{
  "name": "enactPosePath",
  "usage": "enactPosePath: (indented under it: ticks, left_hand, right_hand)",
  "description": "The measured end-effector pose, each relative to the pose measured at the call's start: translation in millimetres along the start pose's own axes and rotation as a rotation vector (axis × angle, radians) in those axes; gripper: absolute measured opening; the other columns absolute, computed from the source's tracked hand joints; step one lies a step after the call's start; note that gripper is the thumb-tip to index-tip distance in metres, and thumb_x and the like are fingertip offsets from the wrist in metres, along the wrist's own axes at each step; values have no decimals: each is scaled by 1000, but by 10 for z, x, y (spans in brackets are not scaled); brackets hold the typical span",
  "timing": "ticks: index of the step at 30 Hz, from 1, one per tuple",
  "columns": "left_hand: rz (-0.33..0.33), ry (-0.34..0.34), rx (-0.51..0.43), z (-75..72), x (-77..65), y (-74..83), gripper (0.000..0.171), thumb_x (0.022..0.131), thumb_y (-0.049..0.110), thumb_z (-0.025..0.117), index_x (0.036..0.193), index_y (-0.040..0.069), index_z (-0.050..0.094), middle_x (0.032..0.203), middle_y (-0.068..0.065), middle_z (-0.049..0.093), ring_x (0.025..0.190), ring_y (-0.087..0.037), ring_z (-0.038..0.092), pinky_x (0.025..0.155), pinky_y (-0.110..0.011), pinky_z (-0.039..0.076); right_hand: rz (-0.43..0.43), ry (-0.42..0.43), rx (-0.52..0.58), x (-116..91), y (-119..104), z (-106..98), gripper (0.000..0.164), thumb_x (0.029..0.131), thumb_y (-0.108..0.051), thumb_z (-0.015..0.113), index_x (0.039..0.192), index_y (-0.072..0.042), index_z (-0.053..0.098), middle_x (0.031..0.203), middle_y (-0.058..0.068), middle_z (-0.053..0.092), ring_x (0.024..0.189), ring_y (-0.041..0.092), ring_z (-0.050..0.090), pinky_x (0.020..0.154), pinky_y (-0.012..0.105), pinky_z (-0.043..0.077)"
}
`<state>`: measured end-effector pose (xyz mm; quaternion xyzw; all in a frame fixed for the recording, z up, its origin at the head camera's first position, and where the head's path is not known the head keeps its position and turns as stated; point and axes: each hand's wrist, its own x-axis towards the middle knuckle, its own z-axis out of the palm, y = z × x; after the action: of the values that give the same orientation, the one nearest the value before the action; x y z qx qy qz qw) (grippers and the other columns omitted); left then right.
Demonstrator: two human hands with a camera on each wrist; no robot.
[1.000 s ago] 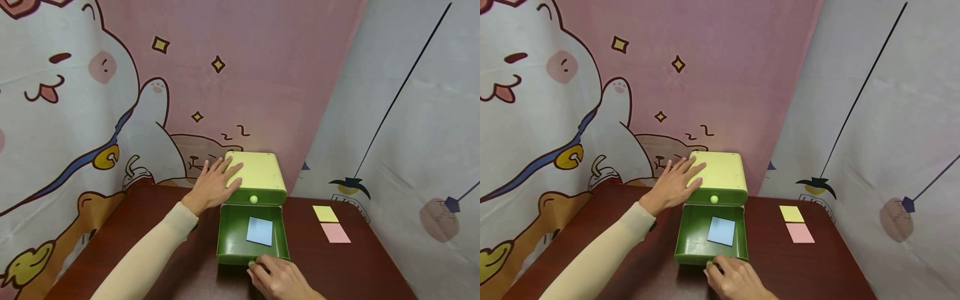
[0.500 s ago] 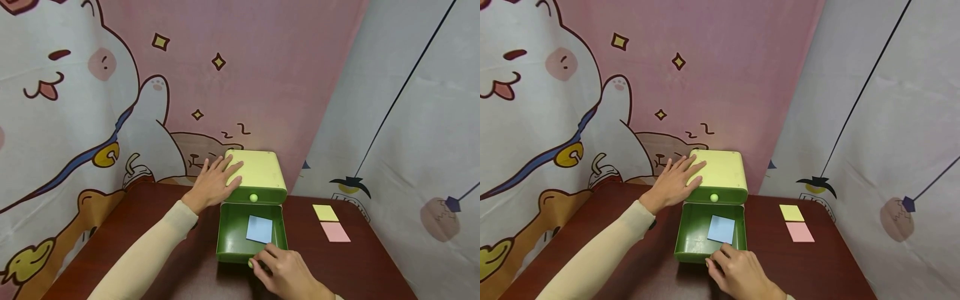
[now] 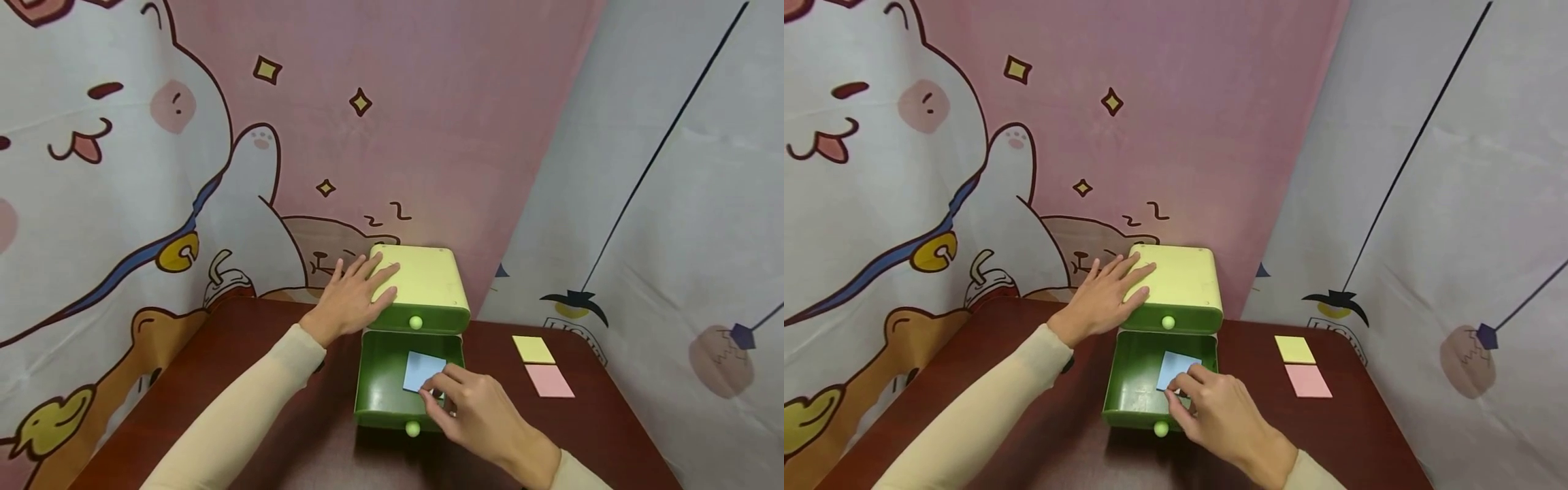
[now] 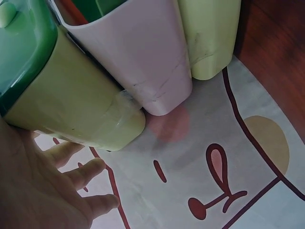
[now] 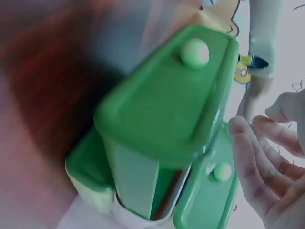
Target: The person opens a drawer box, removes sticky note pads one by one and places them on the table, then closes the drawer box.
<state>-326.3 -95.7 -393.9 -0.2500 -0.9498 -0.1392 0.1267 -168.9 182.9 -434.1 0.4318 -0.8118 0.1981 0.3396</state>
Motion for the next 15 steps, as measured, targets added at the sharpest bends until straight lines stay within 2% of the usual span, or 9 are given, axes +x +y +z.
enactPosePath:
  ticks: [2, 5, 8, 11, 15]
  left_hand:
    - [0, 2, 3, 2, 6, -4, 71, 121, 72, 26, 185, 43, 32, 198, -4, 21, 183, -43, 23, 147, -76, 10]
    - [1, 2, 6, 9, 12, -9, 71, 121, 72, 26, 185, 43, 31, 198, -4, 21, 183, -43, 23, 147, -76, 10]
    - [0, 2, 2, 5, 16, -8, 71, 121, 72, 24, 185, 44, 31, 198, -4, 21, 183, -44, 24, 146, -76, 10]
    - [-3, 0, -3, 4, 13, -10, 71, 121, 73, 24, 185, 44, 31, 198, -4, 21, 183, -43, 24, 146, -76, 10]
    - [-4, -5, -4, 15, 8, -12, 72, 120, 74, 22, 186, 44, 30, 198, -3, 20, 183, -43, 23, 147, -76, 10]
  right_hand:
    - [4, -19, 0, 52, 61, -40, 25, 86, -3, 94, 97, -21, 82, 83, -10, 70, 63, -4, 65, 60, 5, 46]
    - [32, -60, -15, 111, 146, -89, 25, 85, -4, 96, 99, -21, 84, 88, -11, 72, 67, -1, 70, 60, 8, 50]
    - [83, -116, -41, 153, 211, -122, 22, 88, -11, 98, 103, -21, 86, 95, -11, 74, 74, -1, 73, 61, 11, 52]
    - [142, -194, -48, 179, 251, -140, 21, 92, -17, 98, 109, -22, 87, 102, -9, 76, 73, -3, 67, 59, 12, 48]
    - [189, -287, -41, 190, 291, -139, 22, 97, -24, 96, 117, -24, 88, 111, -6, 78, 79, -1, 66, 61, 15, 50]
